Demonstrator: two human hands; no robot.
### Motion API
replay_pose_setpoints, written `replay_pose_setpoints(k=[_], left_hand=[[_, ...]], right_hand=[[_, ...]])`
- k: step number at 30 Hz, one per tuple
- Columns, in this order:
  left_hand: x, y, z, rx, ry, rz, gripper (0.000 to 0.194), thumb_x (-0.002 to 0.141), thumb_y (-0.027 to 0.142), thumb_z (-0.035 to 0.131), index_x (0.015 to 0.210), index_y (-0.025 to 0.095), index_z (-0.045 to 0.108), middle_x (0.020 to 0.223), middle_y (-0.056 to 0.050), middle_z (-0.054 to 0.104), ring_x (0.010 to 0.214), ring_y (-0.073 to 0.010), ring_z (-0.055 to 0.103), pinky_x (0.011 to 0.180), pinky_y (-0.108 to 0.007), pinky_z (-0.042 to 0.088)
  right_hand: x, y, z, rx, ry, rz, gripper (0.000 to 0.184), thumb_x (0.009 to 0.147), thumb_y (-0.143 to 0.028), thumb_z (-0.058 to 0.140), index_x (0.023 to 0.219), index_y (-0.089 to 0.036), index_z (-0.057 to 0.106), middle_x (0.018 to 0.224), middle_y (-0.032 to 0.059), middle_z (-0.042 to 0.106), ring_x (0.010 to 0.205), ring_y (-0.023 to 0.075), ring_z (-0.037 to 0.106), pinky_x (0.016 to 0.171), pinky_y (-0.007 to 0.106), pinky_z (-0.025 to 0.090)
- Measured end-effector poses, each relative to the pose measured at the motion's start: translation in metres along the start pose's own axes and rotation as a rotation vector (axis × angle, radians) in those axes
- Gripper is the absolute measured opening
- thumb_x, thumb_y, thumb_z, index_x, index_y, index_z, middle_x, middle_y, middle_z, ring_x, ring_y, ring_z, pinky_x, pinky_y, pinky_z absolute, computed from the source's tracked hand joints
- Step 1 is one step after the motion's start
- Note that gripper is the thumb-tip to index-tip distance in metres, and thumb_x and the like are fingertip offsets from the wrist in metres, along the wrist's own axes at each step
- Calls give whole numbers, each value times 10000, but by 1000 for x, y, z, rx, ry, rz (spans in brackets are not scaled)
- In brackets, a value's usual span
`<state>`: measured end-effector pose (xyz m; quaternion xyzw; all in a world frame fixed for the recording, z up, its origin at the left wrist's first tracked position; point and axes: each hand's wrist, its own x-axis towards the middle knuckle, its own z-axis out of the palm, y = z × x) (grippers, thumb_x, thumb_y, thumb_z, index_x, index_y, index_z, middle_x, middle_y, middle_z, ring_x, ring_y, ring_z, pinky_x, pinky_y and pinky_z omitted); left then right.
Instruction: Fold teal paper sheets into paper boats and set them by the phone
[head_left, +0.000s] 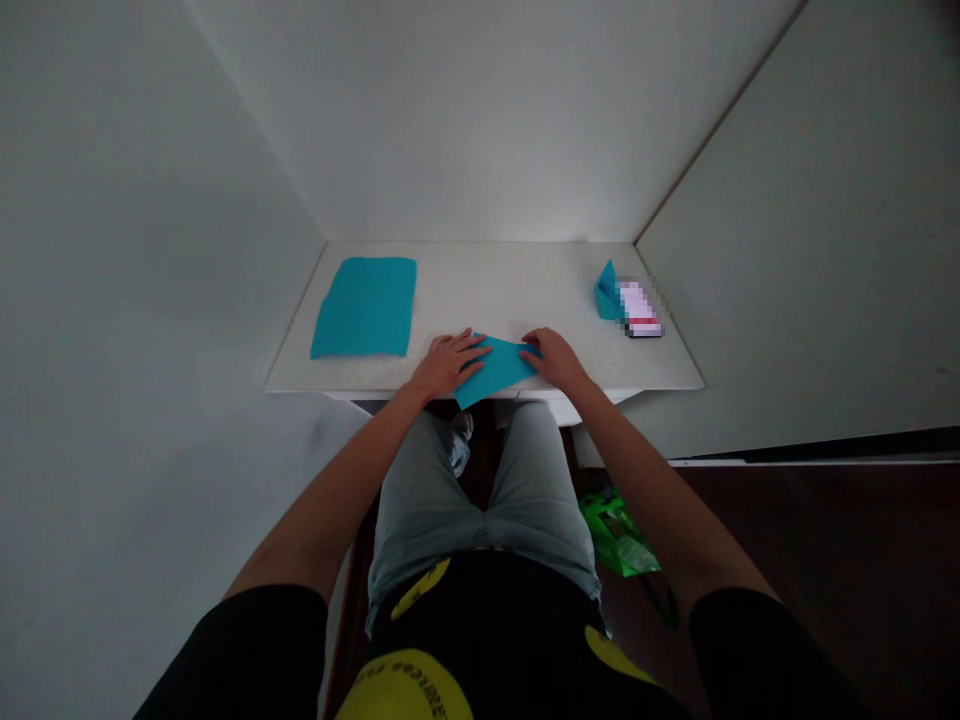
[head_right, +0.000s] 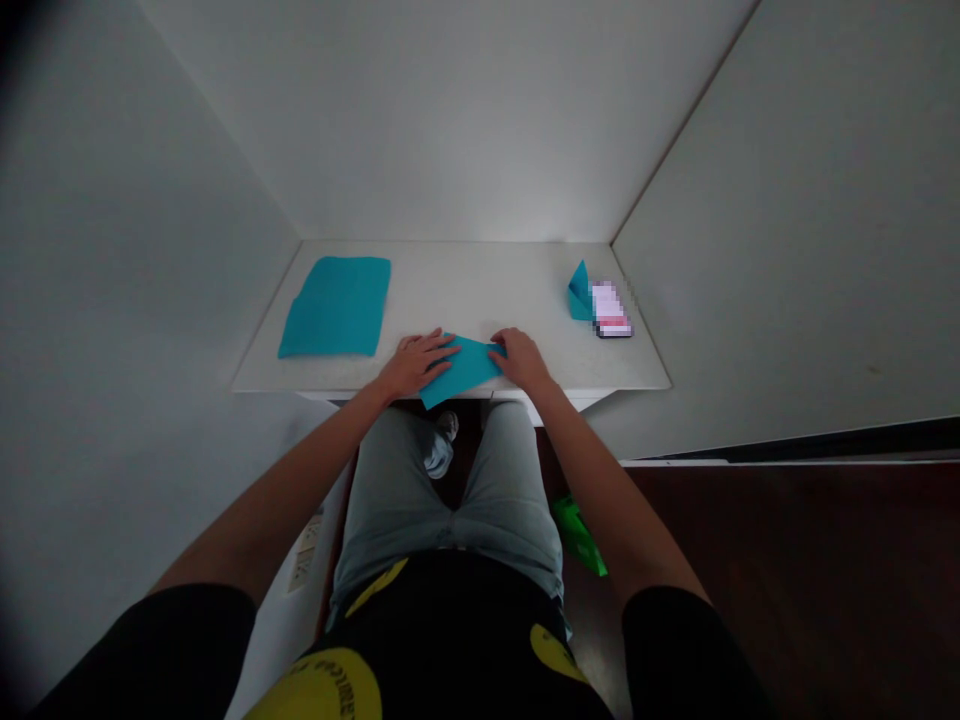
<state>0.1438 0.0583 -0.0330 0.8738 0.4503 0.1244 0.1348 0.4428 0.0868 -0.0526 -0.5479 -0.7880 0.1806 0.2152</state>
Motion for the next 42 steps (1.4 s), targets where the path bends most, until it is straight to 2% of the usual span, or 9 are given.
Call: replay_pose_setpoints(k=[8, 11, 15, 18, 23, 28, 32, 36, 42], left_hand=[[-25, 16, -1, 25, 133, -73, 329, 1123, 404, 515, 1182, 257, 804, 1213, -98, 804, 1205, -271, 707, 1187, -480, 426], [-48, 18, 3, -21, 156, -15, 339, 1112, 476, 551, 1226, 265, 792, 1296, -88, 796, 1266, -264, 702, 1219, -479, 440], [-77, 17, 14, -43, 117, 75, 623, 990, 583, 743, 1510, 250, 662, 1568, -120, 658, 1479, -288, 598, 1329, -504, 380], [-87, 18, 22, -33, 99, 74, 673, 1008, 531, 725, 1594, 228, 590, 1642, -141, 583, 1532, -293, 555, 1332, -506, 400], [-80, 22, 19, 12, 139, -12, 414, 1029, 302, 650, 1433, 254, 726, 1438, -140, 736, 1374, -293, 675, 1241, -517, 499], [-53, 18, -3, 53, 116, -41, 318, 1090, 330, 551, 1267, 252, 803, 1168, -135, 816, 1178, -295, 742, 1145, -514, 528], [-40, 16, -13, 63, 121, -196, 356, 1067, 377, 636, 1376, 240, 747, 1067, -104, 824, 1053, -292, 771, 1061, -456, 545], [-41, 17, -12, -21, 149, -311, 493, 1021, 340, 725, 1494, 223, 652, 1169, -87, 816, 1084, -270, 775, 1012, -391, 574], [-46, 26, 4, 100, 253, -81, 492, 997, 88, 599, 1453, 242, 701, 1598, -108, 629, 1510, -291, 566, 1225, -487, 497]], right_hand=[[-71, -14, -3, -191, 24, -180, 636, 1065, -606, 596, 1573, -223, 602, 1546, 181, 601, 1316, 399, 560, 1086, 563, 441], [-83, -13, -2, -203, 17, -187, 736, 1012, -638, 673, 1611, -225, 563, 1565, 187, 579, 1326, 412, 547, 1082, 561, 430], [-89, -13, -4, -220, -5, -171, 574, 1036, -425, 651, 1566, -209, 612, 1471, 192, 618, 1269, 393, 577, 1047, 540, 436], [-90, -16, -6, -246, -9, -157, 549, 1013, -330, 656, 1543, -190, 632, 1459, 198, 612, 1255, 396, 577, 1035, 539, 437], [-88, -23, -4, -284, 19, -152, 502, 1051, -358, 626, 1527, -200, 653, 1444, 198, 630, 1225, 397, 567, 1000, 534, 443], [-67, -18, -3, -211, 62, -106, 380, 1115, -450, 560, 1364, -257, 774, 1272, 155, 710, 1134, 344, 604, 950, 483, 453], [-44, -11, -3, -110, 38, 0, 295, 1088, -405, 606, 1201, -232, 816, 1122, 130, 744, 1055, 321, 646, 940, 465, 472], [-34, -7, 1, -20, 91, 61, 386, 1027, -394, 679, 1363, -211, 728, 1156, 129, 723, 1000, 304, 658, 949, 463, 509], [-42, -28, 8, -117, 298, 39, 412, 1040, -356, 657, 1418, -197, 693, 1341, 200, 619, 1168, 370, 588, 1029, 540, 491]])
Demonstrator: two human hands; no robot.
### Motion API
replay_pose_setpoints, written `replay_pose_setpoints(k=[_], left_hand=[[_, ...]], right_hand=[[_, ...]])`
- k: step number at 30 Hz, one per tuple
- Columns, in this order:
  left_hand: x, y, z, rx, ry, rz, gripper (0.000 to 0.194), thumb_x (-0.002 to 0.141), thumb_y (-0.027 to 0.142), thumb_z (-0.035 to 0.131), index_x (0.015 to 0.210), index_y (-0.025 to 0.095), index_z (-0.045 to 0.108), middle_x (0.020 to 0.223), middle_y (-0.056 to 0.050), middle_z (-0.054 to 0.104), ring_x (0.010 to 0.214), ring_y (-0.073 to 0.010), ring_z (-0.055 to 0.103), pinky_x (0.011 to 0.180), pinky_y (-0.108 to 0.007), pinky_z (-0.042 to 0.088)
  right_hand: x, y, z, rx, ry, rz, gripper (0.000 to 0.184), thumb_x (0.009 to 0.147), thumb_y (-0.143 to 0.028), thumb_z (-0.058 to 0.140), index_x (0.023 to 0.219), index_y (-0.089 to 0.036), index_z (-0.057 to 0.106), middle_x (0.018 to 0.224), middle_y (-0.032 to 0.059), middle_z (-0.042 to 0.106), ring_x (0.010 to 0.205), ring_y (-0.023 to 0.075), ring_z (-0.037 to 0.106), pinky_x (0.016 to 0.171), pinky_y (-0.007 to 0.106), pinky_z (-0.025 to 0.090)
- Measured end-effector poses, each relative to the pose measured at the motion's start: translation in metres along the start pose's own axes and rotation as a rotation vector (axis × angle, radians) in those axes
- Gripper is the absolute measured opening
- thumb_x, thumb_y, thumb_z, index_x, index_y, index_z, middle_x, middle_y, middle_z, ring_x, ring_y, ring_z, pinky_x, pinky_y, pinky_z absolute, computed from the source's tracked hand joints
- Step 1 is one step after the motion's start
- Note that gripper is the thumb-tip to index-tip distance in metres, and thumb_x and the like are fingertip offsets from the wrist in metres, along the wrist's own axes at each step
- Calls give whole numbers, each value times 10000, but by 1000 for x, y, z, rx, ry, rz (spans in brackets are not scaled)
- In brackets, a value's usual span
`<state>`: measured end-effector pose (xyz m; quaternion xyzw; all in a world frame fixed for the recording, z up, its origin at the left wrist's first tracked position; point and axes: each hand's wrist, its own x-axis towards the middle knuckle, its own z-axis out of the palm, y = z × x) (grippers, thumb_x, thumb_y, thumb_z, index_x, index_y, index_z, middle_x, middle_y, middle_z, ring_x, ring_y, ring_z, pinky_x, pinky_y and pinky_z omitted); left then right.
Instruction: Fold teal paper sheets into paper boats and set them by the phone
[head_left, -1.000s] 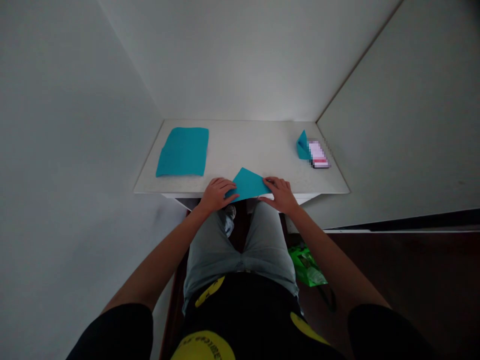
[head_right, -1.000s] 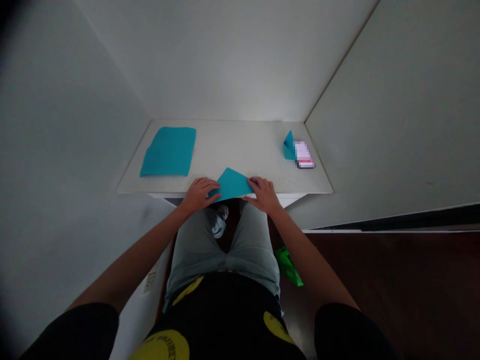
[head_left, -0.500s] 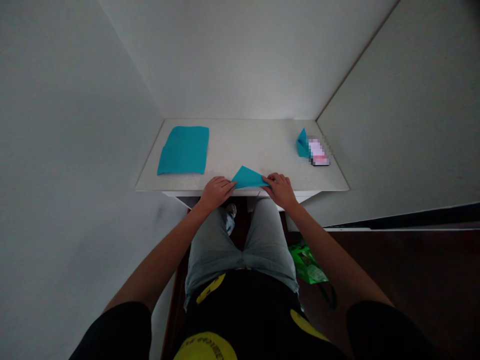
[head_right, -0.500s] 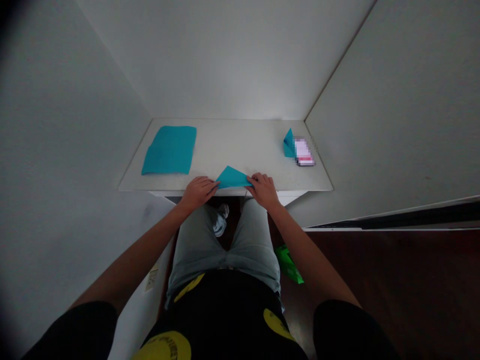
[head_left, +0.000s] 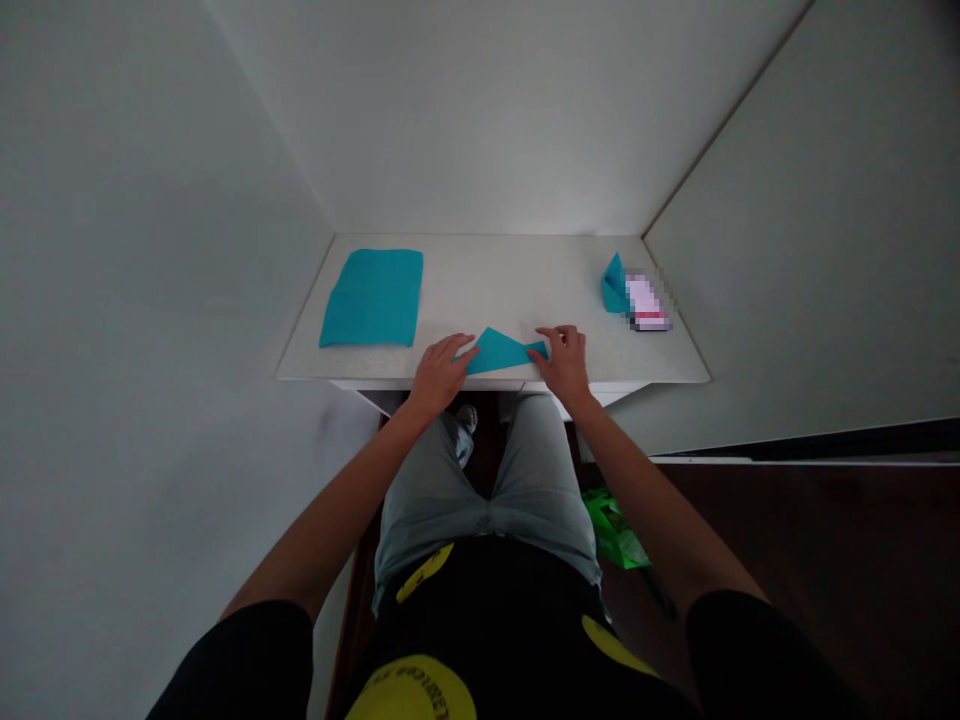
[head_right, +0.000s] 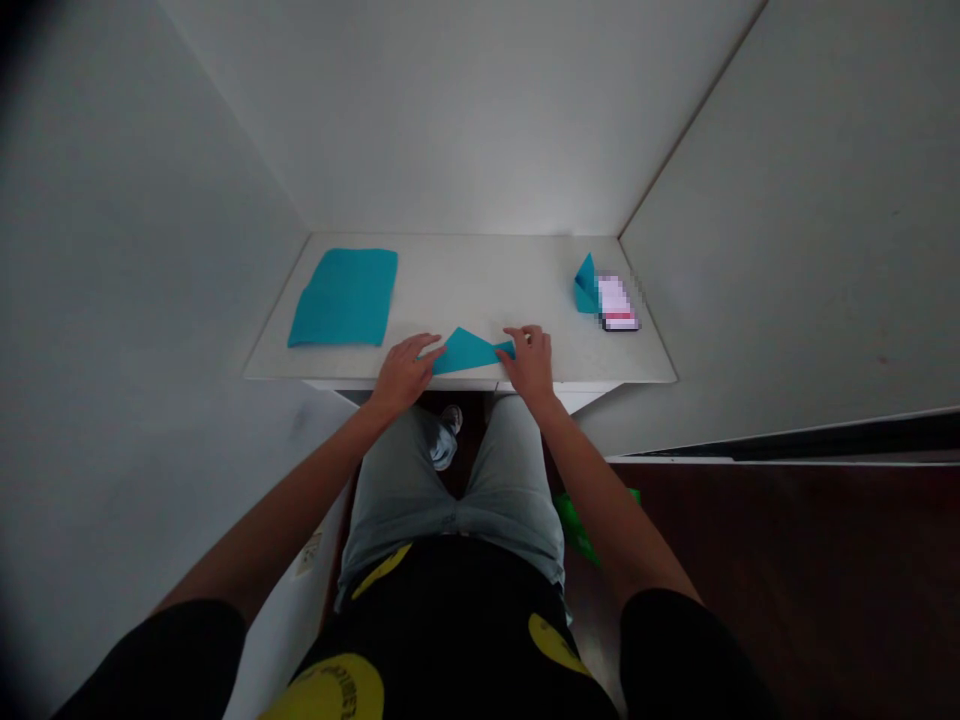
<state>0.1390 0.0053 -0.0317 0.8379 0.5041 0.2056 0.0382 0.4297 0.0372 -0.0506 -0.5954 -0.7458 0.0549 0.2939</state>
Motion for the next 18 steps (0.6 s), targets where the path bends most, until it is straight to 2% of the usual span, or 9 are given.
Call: replay_pose_setpoints(k=[2, 4, 6, 8, 10, 13, 16, 18], left_hand=[[-4, 5, 9, -11, -72, 95, 533, 984, 37, 547, 1445, 246, 715, 1573, -83, 659, 1496, -263, 589, 1246, -482, 492], [-10, 8, 18, -31, -92, 134, 542, 986, 46, 535, 1473, 218, 698, 1568, -89, 662, 1486, -253, 604, 1263, -476, 489], [-17, 6, 24, -50, -45, 143, 529, 998, 84, 546, 1500, 188, 677, 1584, -105, 646, 1498, -255, 597, 1283, -476, 476], [-24, 0, 26, -76, 8, 150, 480, 1026, 146, 571, 1491, 182, 682, 1568, -109, 658, 1480, -253, 615, 1281, -466, 482], [-29, -9, 25, -99, 41, 143, 410, 1061, 203, 585, 1451, 200, 712, 1528, -102, 691, 1444, -246, 648, 1251, -451, 510], [-34, -19, 21, -128, 59, 111, 316, 1094, 241, 597, 1361, 228, 764, 1449, -93, 744, 1398, -240, 685, 1183, -438, 555], [-36, -20, 15, -164, 52, 84, 236, 1084, 239, 631, 1223, 264, 820, 1301, -79, 813, 1286, -240, 749, 1074, -424, 596], [-34, -18, 8, -214, 92, 45, 207, 1077, 249, 643, 1135, 271, 840, 1178, -73, 841, 1132, -226, 795, 980, -387, 609]], right_hand=[[-8, -13, 0, -79, -7, -70, 345, 1075, -363, 620, 1384, -253, 726, 1396, 181, 635, 1243, 390, 561, 1052, 562, 457], [-18, -23, 2, -93, -90, -175, 322, 1107, -394, 590, 1375, -293, 737, 1437, 142, 673, 1301, 373, 568, 1077, 550, 440], [-27, -25, 3, -69, -174, -279, 372, 1133, -437, 556, 1449, -299, 697, 1520, 112, 671, 1380, 341, 572, 1126, 528, 427], [-35, -19, 2, -45, -203, -331, 463, 1147, -466, 527, 1563, -281, 611, 1615, 108, 617, 1460, 315, 555, 1186, 514, 404], [-40, -7, 0, -28, -193, -338, 547, 1138, -505, 544, 1629, -264, 546, 1661, 115, 573, 1505, 312, 535, 1222, 514, 386], [-45, 9, -5, -5, -162, -301, 580, 1093, -549, 622, 1596, -262, 587, 1614, 117, 621, 1468, 342, 566, 1190, 531, 409], [-45, 17, -9, 28, -160, -262, 453, 1082, -510, 648, 1466, -273, 700, 1495, 109, 712, 1345, 352, 627, 1112, 534, 443], [-40, 18, -15, 65, -180, -242, 325, 1092, -479, 634, 1304, -284, 784, 1360, 100, 780, 1233, 341, 666, 1061, 527, 456]])
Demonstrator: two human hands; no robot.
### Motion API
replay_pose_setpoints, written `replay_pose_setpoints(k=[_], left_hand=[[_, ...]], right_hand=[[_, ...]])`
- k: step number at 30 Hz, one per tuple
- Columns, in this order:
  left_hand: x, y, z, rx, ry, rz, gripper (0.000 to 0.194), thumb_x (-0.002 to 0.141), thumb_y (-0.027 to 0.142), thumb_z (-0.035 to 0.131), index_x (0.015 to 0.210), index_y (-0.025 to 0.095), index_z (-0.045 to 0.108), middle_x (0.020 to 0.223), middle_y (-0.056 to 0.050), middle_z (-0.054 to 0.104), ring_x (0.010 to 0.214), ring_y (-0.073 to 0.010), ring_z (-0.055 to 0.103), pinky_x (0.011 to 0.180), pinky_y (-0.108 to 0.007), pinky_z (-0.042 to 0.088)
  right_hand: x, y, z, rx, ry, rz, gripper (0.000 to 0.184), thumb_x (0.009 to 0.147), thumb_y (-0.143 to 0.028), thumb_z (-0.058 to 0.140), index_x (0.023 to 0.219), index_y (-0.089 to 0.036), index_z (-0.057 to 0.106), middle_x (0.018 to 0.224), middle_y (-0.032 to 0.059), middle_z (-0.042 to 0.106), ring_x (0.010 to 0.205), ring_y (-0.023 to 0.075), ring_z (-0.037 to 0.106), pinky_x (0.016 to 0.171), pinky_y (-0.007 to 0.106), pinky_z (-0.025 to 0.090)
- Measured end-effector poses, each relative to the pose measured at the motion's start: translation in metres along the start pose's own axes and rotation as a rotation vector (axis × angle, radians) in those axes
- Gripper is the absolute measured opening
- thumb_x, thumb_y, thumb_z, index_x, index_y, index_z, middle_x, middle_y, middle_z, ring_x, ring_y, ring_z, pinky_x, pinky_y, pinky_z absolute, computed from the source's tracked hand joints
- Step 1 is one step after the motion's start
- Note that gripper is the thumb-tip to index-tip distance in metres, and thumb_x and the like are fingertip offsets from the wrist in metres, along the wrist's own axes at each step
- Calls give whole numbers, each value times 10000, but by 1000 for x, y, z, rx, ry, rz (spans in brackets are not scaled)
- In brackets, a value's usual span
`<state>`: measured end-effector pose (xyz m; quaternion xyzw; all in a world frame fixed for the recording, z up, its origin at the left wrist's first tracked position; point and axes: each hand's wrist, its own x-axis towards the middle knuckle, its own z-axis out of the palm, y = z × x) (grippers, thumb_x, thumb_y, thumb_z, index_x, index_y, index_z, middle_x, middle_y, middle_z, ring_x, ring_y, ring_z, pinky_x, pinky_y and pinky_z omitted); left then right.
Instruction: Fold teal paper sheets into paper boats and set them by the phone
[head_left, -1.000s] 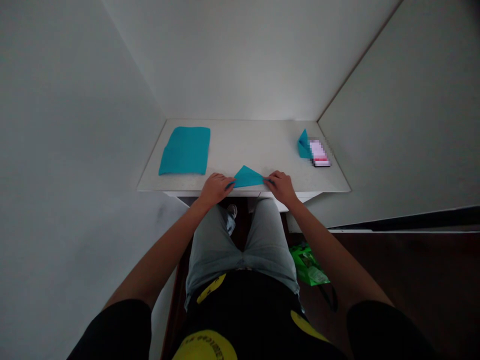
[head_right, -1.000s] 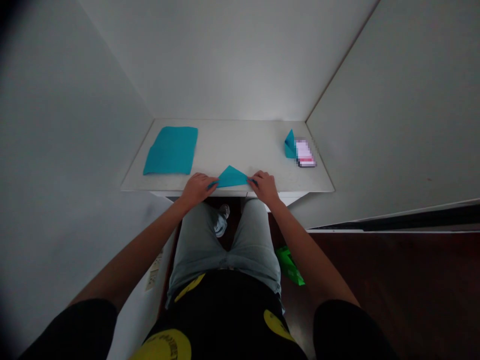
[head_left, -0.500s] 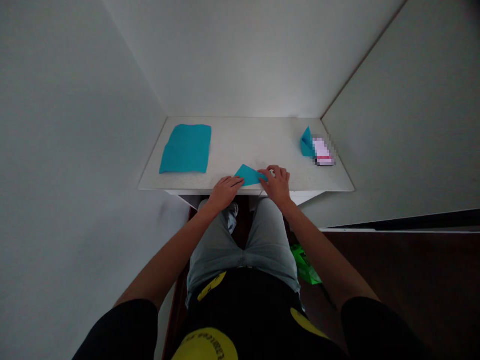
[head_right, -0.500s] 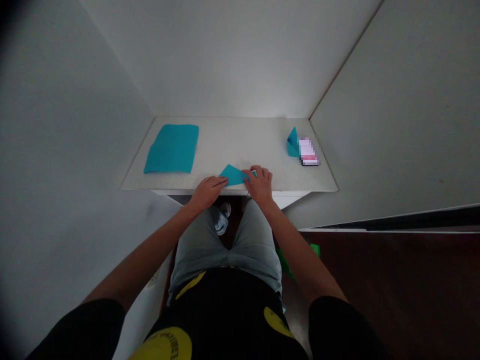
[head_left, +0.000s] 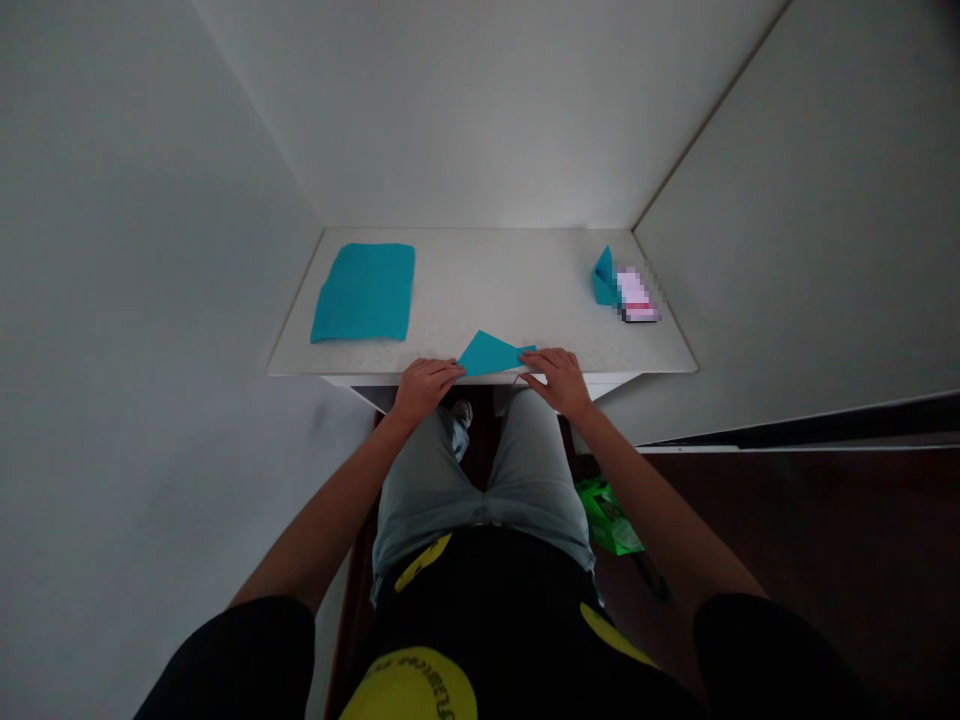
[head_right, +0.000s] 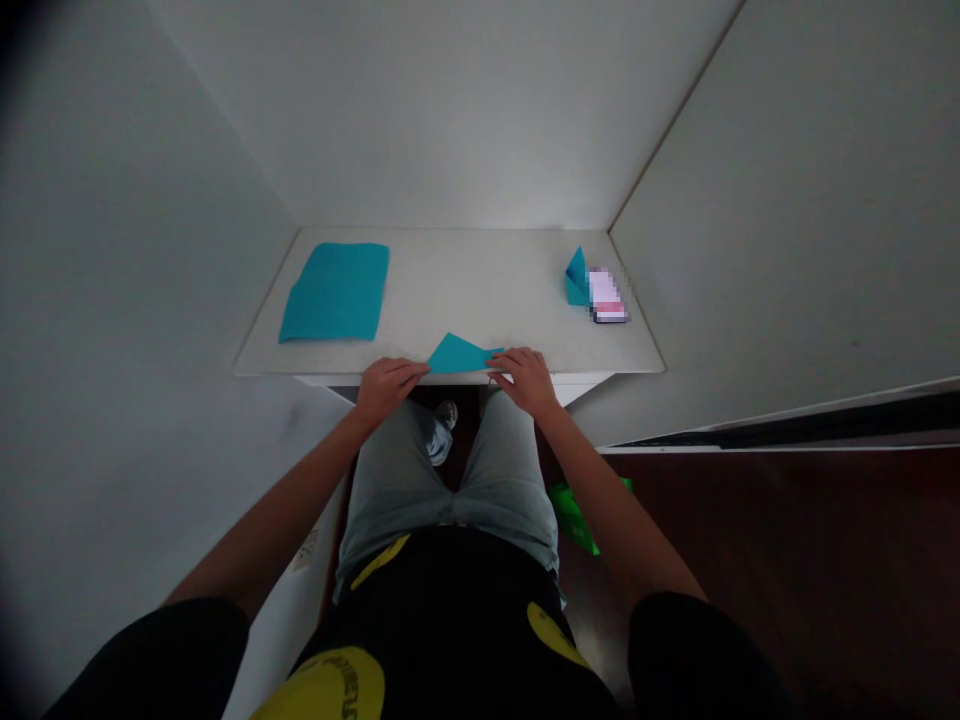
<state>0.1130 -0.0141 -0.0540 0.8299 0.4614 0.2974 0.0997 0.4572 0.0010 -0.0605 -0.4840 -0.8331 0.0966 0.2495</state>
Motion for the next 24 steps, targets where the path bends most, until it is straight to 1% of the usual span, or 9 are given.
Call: replay_pose_setpoints(k=[3, 5, 8, 11, 13, 16, 19, 22, 24], left_hand=[[17, 5, -18, -138, 165, -143, 198, 1058, 349, 680, 1093, 242, 842, 1038, -71, 831, 862, -177, 771, 824, -311, 599], [36, 8, -35, -253, 238, -265, 257, 1000, 444, 744, 1075, 217, 839, 890, -47, 797, 707, -150, 696, 708, -277, 560], [66, 10, -56, -407, 185, -387, 384, 924, 546, 794, 1069, 193, 836, 606, 18, 631, 543, -132, 559, 541, -253, 426], [84, 12, -63, -455, 150, -449, 424, 886, 587, 791, 1033, 191, 830, 553, 42, 533, 507, -121, 465, 499, -254, 333], [86, 10, -58, -435, 157, -489, 421, 891, 582, 770, 1037, 191, 826, 582, 37, 539, 539, -129, 465, 516, -259, 328], [80, 1, -38, -359, 119, -541, 359, 916, 513, 746, 1035, 182, 820, 655, 16, 607, 617, -150, 519, 581, -273, 373], [67, -8, -18, -236, 29, -535, 247, 943, 410, 742, 1041, 194, 807, 776, -16, 696, 728, -191, 603, 689, -306, 457], [59, -5, -6, -3, 72, -464, 229, 949, 318, 766, 1149, 212, 795, 1095, -108, 746, 1026, -296, 664, 913, -418, 533], [60, 7, -1, 148, 97, -385, 252, 979, 255, 725, 1222, 235, 789, 1303, -155, 697, 1211, -366, 614, 1037, -520, 505]], right_hand=[[15, 0, -21, 126, -34, 25, 306, 1109, -488, 599, 1085, -274, 816, 1086, 76, 831, 1022, 297, 712, 1000, 503, 477], [31, -1, -39, 246, -5, 44, 348, 1095, -550, 606, 1080, -259, 797, 1028, 75, 816, 953, 277, 713, 953, 474, 514], [53, -6, -57, 388, 103, 74, 518, 985, -715, 709, 1202, -247, 749, 1133, 99, 783, 990, 276, 698, 940, 455, 550], [64, -11, -54, 589, 161, 179, 681, 1027, -849, 486, 1275, -260, 721, 1182, 94, 760, 1054, 271, 703, 951, 447, 566], [64, -10, -41, 715, 149, 268, 782, 1045, -887, 293, 1253, -270, 727, 1141, 80, 755, 996, 254, 717, 925, 436, 579], [58, -1, -17, 776, 99, 356, 754, 944, -918, 509, 1277, -267, 694, 1047, 58, 736, 836, 222, 701, 846, 411, 592], [48, 9, -1, 714, 58, 385, 745, 862, -770, 737, 1396, -263, 623, 958, 31, 713, 769, 209, 661, 750, 378, 574], [43, 14, 6, 554, -8, 312, 533, 959, -551, 672, 1399, -251, 653, 959, 36, 711, 761, 202, 636, 751, 373, 559], [42, 15, 8, 417, -31, 238, 412, 975, -430, 641, 1331, -233, 707, 969, 52, 703, 786, 212, 631, 798, 389, 563]])
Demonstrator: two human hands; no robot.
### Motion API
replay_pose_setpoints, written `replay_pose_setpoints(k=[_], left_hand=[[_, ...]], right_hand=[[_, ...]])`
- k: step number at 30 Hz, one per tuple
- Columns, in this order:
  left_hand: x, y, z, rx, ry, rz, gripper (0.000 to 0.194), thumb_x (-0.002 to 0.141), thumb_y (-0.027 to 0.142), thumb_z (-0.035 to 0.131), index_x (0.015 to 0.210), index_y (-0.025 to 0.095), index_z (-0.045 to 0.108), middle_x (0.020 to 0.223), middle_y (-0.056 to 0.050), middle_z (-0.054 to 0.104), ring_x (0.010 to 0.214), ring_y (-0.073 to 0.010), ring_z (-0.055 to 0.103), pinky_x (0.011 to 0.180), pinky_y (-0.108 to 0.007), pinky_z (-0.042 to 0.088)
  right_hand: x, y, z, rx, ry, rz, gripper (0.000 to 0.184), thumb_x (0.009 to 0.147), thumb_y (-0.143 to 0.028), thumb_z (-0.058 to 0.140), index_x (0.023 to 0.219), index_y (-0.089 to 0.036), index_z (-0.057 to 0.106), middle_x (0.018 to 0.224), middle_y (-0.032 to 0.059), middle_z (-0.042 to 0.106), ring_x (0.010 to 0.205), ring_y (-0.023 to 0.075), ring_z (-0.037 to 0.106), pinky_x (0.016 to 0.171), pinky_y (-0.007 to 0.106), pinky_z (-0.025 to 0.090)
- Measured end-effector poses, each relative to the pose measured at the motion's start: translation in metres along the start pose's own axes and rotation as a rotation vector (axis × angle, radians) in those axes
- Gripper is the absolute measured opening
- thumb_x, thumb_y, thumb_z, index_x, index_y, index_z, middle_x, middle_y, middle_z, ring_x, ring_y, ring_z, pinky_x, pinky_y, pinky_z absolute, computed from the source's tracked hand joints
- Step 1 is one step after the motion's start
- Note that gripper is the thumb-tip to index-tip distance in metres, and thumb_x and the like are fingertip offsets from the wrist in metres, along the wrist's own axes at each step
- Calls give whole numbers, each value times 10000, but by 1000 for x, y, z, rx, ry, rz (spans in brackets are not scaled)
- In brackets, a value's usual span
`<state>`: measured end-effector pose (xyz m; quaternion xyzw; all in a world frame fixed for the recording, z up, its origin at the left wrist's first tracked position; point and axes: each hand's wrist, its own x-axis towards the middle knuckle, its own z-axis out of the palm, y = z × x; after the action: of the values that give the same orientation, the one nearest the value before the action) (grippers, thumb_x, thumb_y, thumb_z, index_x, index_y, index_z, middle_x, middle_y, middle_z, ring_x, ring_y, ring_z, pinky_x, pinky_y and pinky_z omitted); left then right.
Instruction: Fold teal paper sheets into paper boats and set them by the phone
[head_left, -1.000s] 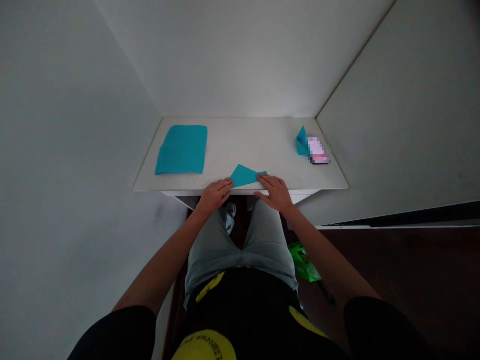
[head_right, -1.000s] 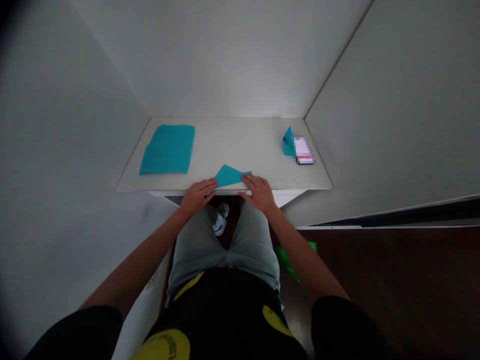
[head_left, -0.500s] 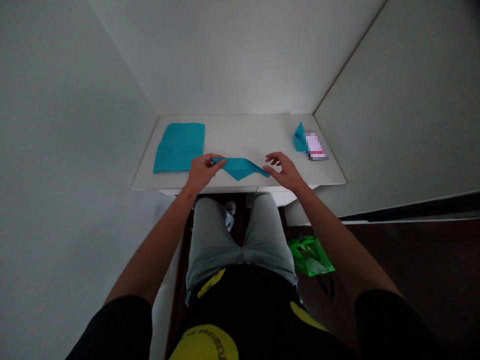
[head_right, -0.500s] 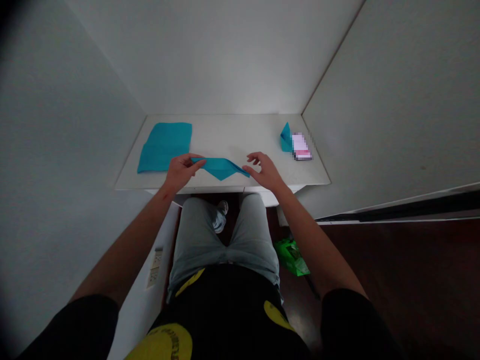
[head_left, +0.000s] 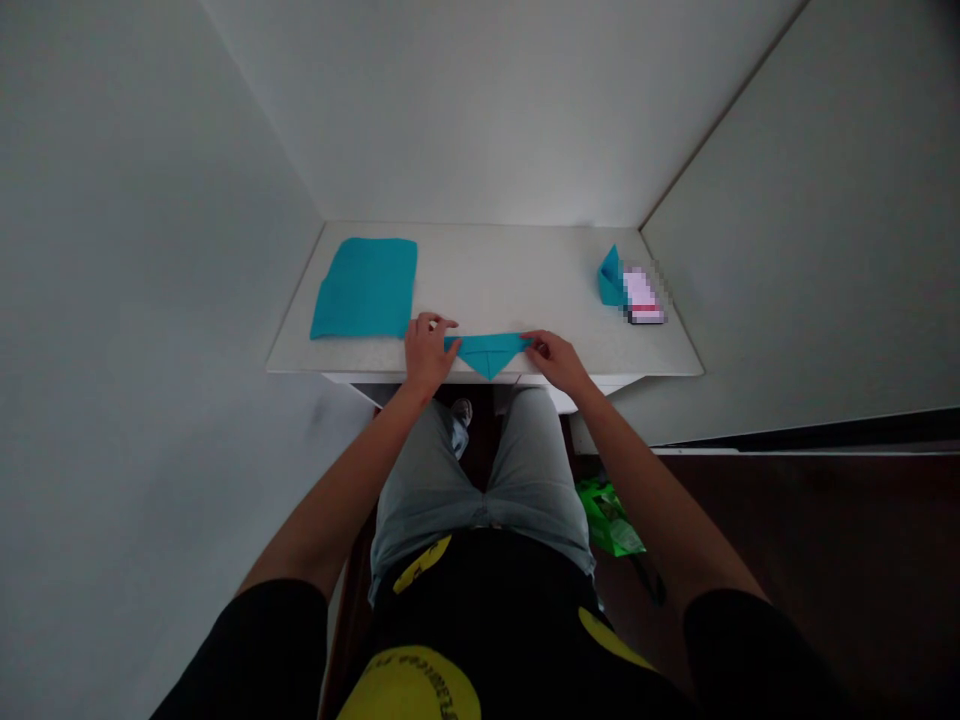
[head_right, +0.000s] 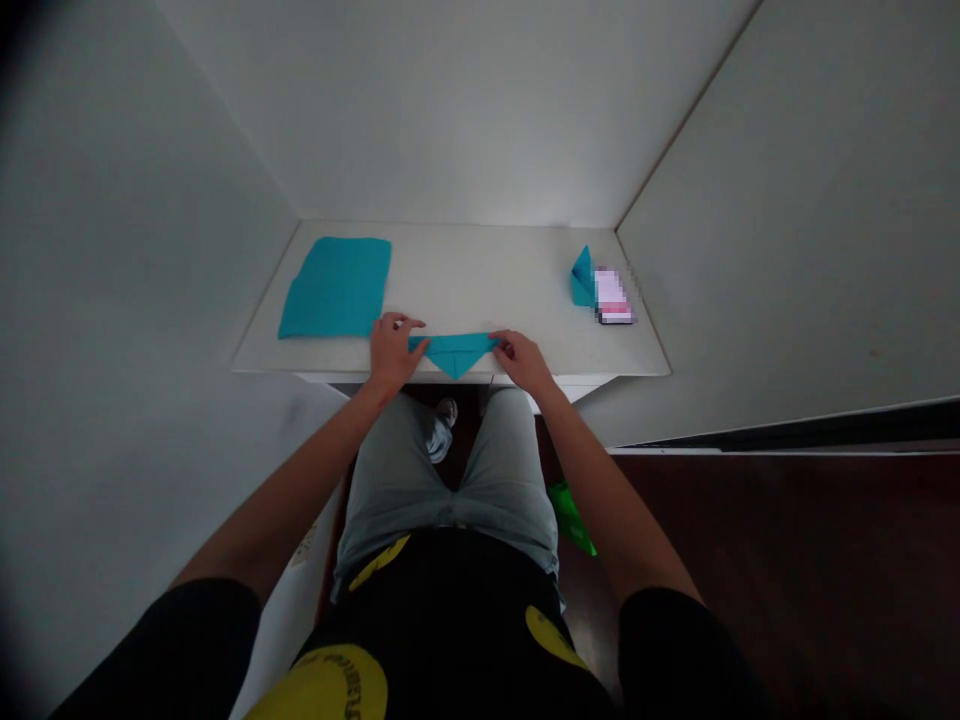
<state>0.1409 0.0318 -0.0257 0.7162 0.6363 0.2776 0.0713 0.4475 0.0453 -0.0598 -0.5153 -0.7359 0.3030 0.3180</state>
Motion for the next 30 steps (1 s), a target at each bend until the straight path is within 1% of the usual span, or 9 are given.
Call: replay_pose_setpoints(k=[2, 5, 7, 9, 13, 17, 21, 24, 30], left_hand=[[-3, 20, 3, 64, -43, 117, 297, 1022, 194, 629, 1256, 277, 791, 1363, -149, 686, 1269, -383, 586, 1069, -573, 478], [-8, 55, 13, 52, -161, 286, 402, 1057, 175, 546, 1384, 298, 744, 1375, -121, 712, 1281, -351, 603, 1074, -549, 492], [-13, 73, 24, 38, -190, 297, 430, 1091, 240, 521, 1493, 246, 674, 1459, -136, 684, 1336, -352, 599, 1093, -537, 510], [-18, 81, 35, 32, -207, 274, 443, 1117, 313, 501, 1511, 183, 653, 1537, -166, 645, 1412, -374, 579, 1154, -559, 498], [-19, 65, 49, -35, -230, 297, 428, 1143, 349, 460, 1456, 186, 701, 1648, -157, 570, 1561, -352, 500, 1314, -587, 384], [-10, 41, 53, -81, -182, 223, 392, 1098, 423, 592, 1389, 199, 730, 1657, -160, 562, 1594, -350, 473, 1353, -601, 340], [-3, 31, 57, -74, -163, 164, 770, 1003, 518, 732, 1603, 88, 514, 1705, -241, 473, 1635, -387, 404, 1379, -578, 310], [-3, 28, 59, -58, -210, 172, 867, 1002, 567, 719, 1648, 61, 441, 1735, -255, 420, 1665, -396, 342, 1392, -556, 286], [-4, 28, 62, -55, -195, 180, 849, 996, 592, 711, 1643, 98, 471, 1727, -230, 447, 1662, -394, 350, 1380, -556, 302]], right_hand=[[0, 2, 1, -115, 6, -65, 397, 957, -391, 665, 1304, -209, 728, 1009, 77, 684, 859, 240, 640, 857, 420, 573], [-2, 3, 3, -210, -1, -139, 471, 952, -425, 715, 1357, -185, 717, 1156, 124, 640, 1024, 288, 652, 968, 473, 578], [-6, 1, 3, -260, -6, -178, 463, 984, -442, 708, 1369, -184, 717, 1260, 154, 617, 1115, 306, 646, 1036, 495, 561], [-13, -3, 2, -317, 0, -234, 410, 1026, -443, 678, 1345, -190, 727, 1352, 176, 623, 1212, 323, 630, 1104, 519, 519], [-27, -10, 0, -378, -66, -335, 363, 1059, -465, 673, 1333, -233, 726, 1466, 143, 684, 1350, 337, 590, 1191, 557, 422], [-35, -10, 4, -374, -96, -324, 314, 1071, -439, 670, 1322, -266, 746, 1421, 102, 742, 1293, 329, 627, 1096, 534, 459], [-31, -7, 10, -284, -53, -302, 254, 1102, -433, 623, 1185, -270, 799, 1245, 96, 793, 1166, 296, 673, 1048, 497, 486], [-21, -8, 10, -228, -51, -255, 253, 1087, -447, 646, 1109, -261, 816, 1117, 99, 776, 1066, 281, 681, 1016, 476, 516], [0, -8, 15, -147, -41, -41, 234, 981, -382, 765, 1154, -225, 771, 1058, 82, 676, 896, 230, 660, 847, 387, 573]])
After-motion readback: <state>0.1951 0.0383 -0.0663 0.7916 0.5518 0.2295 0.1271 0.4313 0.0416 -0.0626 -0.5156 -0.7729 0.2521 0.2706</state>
